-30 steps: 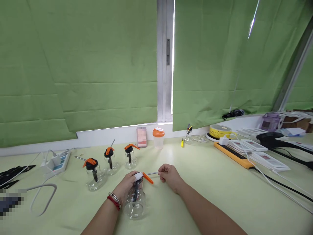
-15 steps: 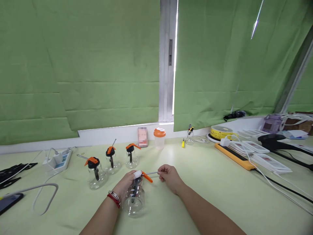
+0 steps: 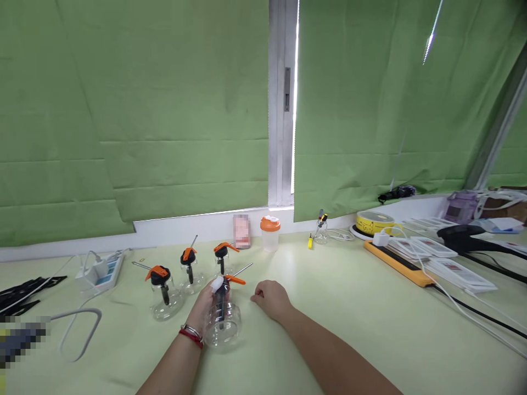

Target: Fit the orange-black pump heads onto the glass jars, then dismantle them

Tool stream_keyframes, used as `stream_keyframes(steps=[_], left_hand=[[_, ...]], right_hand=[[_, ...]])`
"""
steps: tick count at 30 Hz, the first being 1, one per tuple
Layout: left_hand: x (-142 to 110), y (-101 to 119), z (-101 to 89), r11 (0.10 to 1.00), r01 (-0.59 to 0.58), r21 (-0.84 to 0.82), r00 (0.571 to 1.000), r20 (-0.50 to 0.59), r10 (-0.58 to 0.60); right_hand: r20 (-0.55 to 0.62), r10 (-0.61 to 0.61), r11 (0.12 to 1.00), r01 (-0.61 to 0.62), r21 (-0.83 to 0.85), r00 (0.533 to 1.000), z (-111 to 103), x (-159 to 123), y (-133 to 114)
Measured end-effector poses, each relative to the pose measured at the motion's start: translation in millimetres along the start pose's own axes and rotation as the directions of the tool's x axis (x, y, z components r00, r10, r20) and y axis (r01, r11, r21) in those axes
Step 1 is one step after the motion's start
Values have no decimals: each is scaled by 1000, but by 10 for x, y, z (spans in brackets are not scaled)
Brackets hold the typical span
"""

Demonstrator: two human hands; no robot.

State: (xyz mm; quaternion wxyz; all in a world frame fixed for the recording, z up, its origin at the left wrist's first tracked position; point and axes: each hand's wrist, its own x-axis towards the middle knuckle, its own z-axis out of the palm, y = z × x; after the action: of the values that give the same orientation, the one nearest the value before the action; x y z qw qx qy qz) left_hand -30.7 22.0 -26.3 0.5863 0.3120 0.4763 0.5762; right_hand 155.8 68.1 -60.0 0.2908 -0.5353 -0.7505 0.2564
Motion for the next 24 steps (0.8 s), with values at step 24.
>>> stream_keyframes(steps=[24], left_hand=[[-254,-34,250,884,-421,202,906,42,421]], right_hand=[[531,43,353,-510,785,847,-486,-496,-322]])
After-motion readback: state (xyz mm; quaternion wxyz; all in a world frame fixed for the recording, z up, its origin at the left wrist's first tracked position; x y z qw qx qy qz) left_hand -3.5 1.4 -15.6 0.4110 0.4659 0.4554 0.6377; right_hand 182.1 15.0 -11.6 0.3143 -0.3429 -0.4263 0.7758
